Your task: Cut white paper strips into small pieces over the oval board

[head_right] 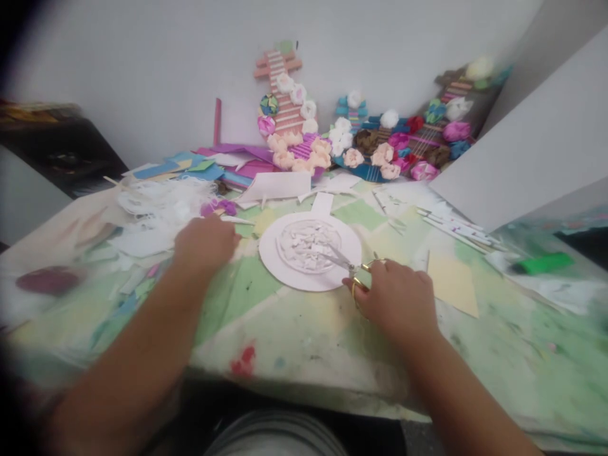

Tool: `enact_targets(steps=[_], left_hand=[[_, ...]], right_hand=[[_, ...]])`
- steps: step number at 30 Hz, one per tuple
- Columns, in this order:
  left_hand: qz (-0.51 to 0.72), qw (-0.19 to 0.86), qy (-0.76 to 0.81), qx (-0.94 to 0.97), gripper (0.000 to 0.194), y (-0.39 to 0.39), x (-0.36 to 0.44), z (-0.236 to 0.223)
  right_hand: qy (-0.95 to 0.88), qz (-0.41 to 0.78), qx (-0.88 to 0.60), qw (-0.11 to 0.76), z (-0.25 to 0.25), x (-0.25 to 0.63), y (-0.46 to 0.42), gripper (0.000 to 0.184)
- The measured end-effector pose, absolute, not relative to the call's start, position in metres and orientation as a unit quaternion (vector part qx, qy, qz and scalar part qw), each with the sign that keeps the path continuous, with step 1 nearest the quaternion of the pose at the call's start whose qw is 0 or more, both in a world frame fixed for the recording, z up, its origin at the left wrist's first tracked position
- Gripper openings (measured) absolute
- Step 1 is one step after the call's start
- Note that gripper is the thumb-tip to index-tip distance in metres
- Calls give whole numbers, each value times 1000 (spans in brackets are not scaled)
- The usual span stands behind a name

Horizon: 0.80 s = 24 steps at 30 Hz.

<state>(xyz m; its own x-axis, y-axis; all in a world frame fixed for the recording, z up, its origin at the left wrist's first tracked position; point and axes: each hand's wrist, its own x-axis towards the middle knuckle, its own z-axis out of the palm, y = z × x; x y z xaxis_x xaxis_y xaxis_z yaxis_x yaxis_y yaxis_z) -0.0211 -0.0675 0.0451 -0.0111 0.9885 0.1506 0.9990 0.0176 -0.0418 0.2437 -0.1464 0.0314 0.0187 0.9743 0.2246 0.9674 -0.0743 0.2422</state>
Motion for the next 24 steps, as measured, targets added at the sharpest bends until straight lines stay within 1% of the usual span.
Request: enact_targets(steps=[1, 3, 5, 8, 12, 14, 17, 20, 22, 24], left_hand=[[-32, 55, -729, -682, 32, -61, -32, 45], [-28, 28, -751, -659, 36, -51, -45, 42], [-45, 7, -741, -670, 46, -47, -48, 37], [-71, -14, -707, -703, 54, -49, -40, 31], [-67, -17, -708, -703, 54, -51, -33, 31], [-62, -18, -725, -686, 49, -49, -35, 34], [-94, 2, -733, -674, 41, -47, -39, 39], [-149, 33, -732, -664, 43, -47, -41, 42], [-151, 38, -738, -657, 41, -46, -42, 42], [-124, 38, -749, -649, 35, -45, -43, 39]], right_hand=[[671, 165, 723, 14, 34, 246, -145, 46], [656, 151, 739, 16, 37, 250, -141, 50], [644, 129, 754, 11, 38, 250, -137, 53], [650, 79, 755, -4, 38, 248, -134, 49], [674, -1, 738, -39, 35, 245, -134, 42], [676, -28, 734, -63, 34, 246, -135, 40], [675, -41, 729, -102, 34, 248, -136, 37], [661, -48, 738, -123, 33, 250, -136, 35], [658, -56, 740, -127, 32, 250, -136, 35], [664, -64, 734, -126, 31, 249, -136, 35]])
